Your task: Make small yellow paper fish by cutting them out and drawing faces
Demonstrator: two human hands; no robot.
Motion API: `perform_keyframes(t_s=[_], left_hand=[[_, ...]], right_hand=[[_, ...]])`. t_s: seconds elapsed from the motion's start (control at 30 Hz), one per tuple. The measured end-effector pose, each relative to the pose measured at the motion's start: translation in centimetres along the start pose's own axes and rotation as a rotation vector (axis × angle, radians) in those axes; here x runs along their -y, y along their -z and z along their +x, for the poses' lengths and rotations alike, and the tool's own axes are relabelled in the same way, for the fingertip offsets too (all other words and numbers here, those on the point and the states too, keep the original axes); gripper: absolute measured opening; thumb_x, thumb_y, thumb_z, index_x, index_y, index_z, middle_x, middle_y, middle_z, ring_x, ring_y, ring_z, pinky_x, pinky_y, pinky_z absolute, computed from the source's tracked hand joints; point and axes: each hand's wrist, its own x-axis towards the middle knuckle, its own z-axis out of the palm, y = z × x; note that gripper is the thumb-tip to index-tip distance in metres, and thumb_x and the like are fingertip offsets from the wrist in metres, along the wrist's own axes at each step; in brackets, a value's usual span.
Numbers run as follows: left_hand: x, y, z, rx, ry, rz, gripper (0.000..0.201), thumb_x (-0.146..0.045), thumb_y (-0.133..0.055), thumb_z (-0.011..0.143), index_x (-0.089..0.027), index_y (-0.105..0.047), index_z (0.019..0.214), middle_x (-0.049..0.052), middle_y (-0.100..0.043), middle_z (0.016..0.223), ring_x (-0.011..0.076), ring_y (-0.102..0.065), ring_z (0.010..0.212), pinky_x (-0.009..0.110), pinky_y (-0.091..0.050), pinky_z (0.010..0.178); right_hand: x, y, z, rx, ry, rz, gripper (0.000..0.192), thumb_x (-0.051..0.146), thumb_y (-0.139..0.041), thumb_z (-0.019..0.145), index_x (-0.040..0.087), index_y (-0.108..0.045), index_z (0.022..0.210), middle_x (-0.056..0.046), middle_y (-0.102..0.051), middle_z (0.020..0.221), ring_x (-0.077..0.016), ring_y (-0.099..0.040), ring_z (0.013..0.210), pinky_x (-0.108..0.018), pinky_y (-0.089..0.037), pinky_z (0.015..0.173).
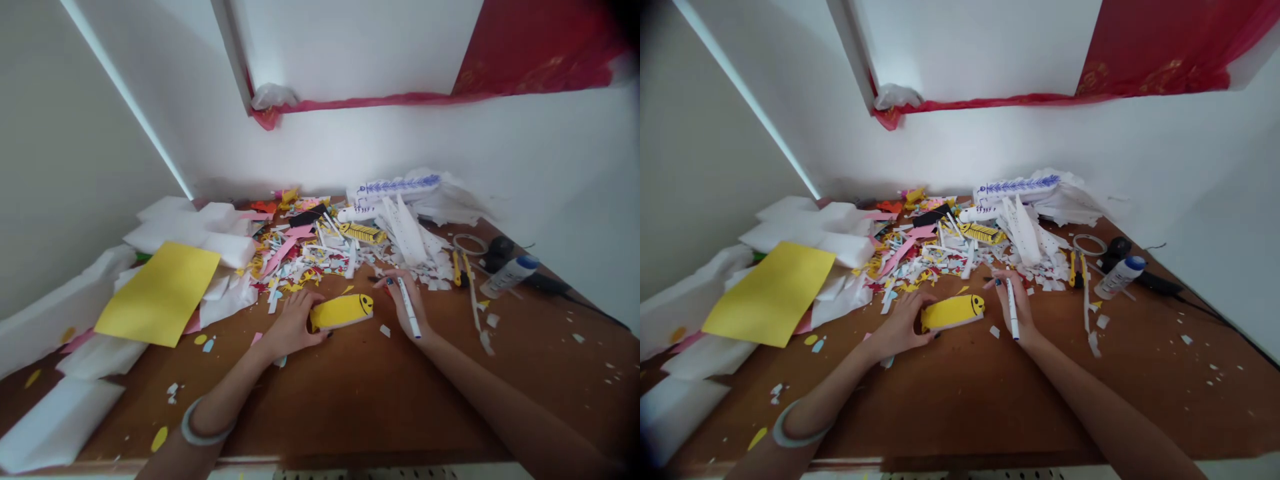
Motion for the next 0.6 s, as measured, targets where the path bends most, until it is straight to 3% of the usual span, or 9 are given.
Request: perform_keyframes(t_s=[0.27, 0.6], left_hand=[[0.3, 1.1, 0.0, 0.044, 0.029, 0.073, 0.042, -0.038, -0.068, 0.076, -0.023, -0.055, 0.113, 0.008, -0.056, 0.116, 0.0284, -0.049, 0.109, 0.045, -0.04, 0.096], [-1.8, -0.8, 0.1, -0.061, 0.041, 0.171, 0.046, -0.04, -0.067, 0.076, -0.022, -0.054, 0.116, 0.008, -0.057, 0.116, 0.0298, -0.05, 0.11, 0.048, -0.038, 0.098]], right_hand=[[0.6, 0.2, 0.3, -0.009, -0.063, -0.042, 0.018, 0.038, -0.049, 0.094, 0.024, -0.055, 0.104, -0.003, -0.069, 0.083, -0.0229, -0.063, 0.088, -0.042, -0.046, 0.089], [0.0, 0.1, 0.5, -0.033, -0.064, -0.061, 0.018, 0.039, -0.049, 0.094, 0.025, -0.056, 0.103, -0.002, -0.068, 0.081, -0.0225, -0.064, 0.086, -0.043, -0.046, 0.091]])
